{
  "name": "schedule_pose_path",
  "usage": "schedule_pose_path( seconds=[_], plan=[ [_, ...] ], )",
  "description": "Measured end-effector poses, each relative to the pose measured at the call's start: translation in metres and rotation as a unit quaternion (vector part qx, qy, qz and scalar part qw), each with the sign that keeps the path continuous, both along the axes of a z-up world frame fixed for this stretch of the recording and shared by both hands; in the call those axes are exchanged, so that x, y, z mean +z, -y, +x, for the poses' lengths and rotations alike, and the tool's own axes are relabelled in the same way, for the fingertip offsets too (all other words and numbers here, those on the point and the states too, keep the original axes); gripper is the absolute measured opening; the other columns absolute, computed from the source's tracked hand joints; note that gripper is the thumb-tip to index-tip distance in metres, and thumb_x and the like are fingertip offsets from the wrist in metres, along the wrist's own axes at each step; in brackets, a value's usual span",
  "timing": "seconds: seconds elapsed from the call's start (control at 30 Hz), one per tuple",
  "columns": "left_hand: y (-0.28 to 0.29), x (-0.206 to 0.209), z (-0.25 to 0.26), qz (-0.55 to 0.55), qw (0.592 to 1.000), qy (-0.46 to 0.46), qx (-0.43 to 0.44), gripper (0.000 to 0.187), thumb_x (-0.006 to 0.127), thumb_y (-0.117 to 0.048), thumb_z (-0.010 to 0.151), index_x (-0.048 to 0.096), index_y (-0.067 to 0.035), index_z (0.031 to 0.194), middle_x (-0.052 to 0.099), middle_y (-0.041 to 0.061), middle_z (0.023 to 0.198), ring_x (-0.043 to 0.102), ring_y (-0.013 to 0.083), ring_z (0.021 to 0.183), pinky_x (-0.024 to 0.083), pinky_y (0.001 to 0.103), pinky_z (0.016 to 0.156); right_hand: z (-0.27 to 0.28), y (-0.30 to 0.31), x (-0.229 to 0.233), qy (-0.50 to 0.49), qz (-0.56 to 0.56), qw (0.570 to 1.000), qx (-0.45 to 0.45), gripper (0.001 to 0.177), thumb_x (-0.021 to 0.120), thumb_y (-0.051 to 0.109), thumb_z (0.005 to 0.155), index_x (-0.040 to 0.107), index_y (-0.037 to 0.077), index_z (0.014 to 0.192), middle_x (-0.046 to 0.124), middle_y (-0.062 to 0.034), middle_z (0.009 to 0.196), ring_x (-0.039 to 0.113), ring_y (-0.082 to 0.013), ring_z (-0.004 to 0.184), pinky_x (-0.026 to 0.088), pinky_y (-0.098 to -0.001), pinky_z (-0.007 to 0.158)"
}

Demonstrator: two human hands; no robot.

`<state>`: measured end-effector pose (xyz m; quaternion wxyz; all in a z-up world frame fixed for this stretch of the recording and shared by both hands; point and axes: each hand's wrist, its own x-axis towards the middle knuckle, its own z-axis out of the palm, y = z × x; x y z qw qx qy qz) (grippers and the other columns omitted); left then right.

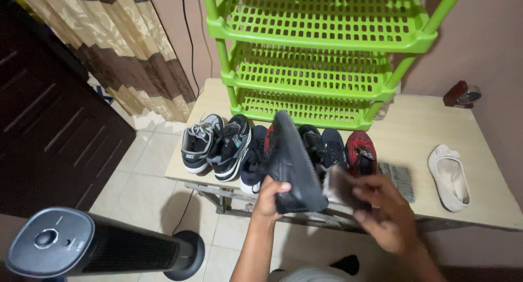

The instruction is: The person wipes a black shoe with a cloth and then scrubs it with a brush. The person places the cleaned shoe on a green shoe rack.

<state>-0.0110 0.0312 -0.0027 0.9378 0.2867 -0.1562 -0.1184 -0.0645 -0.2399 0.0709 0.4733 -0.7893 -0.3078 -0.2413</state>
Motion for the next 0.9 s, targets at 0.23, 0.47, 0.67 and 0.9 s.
schedule_pose_path(
  seconds=[0.23, 0.47, 0.67, 0.9],
  plan=[
    [0.025, 0.004, -0.004, 0.183, 0.980, -0.011, 0.082, 0.081, 0.062, -0.006, 0.076, 0.037, 0.003, 0.153, 0.059, 0.010, 0.133, 0.057, 0.0200, 0.120, 0.046, 0.032, 0.101, -0.013, -0.045, 0.050, 0.052, -0.103, 0.989, -0.093, 0.049, 0.082, 0.013, 0.073, 0.071, 0.012, 0.120, 0.067, -0.0103, 0.106, 0.065, -0.0250, 0.092, 0.052, -0.0350, 0.078],
    [0.027, 0.017, -0.015, 0.246, 0.963, 0.083, 0.069, 0.090, 0.062, -0.004, 0.078, 0.026, 0.005, 0.160, 0.047, 0.012, 0.153, 0.045, 0.0223, 0.141, 0.035, 0.031, 0.117, 0.041, -0.071, 0.063, 0.065, -0.062, 0.989, -0.120, 0.039, 0.080, 0.014, 0.083, 0.074, 0.010, 0.122, 0.069, -0.0107, 0.106, 0.067, -0.0259, 0.096, 0.052, -0.0353, 0.086],
    [0.020, 0.021, -0.023, 0.277, 0.948, 0.141, 0.065, 0.102, 0.063, -0.003, 0.077, 0.011, 0.002, 0.164, 0.027, 0.009, 0.168, 0.025, 0.0188, 0.154, 0.023, 0.028, 0.123, 0.095, -0.083, 0.084, 0.059, -0.065, 0.992, -0.096, 0.035, 0.075, 0.013, 0.093, 0.073, 0.007, 0.127, 0.068, -0.0143, 0.114, 0.064, -0.0299, 0.105, 0.050, -0.0378, 0.093],
    [0.012, 0.015, -0.021, 0.285, 0.940, 0.160, 0.100, 0.105, 0.063, -0.001, 0.074, 0.014, 0.003, 0.167, 0.027, 0.011, 0.172, 0.026, 0.0190, 0.157, 0.024, 0.027, 0.123, 0.081, -0.078, 0.090, -0.008, -0.103, 0.991, -0.087, 0.038, 0.076, 0.016, 0.087, 0.073, 0.009, 0.124, 0.066, -0.0124, 0.110, 0.063, -0.0273, 0.099, 0.051, -0.0360, 0.079]
  ],
)
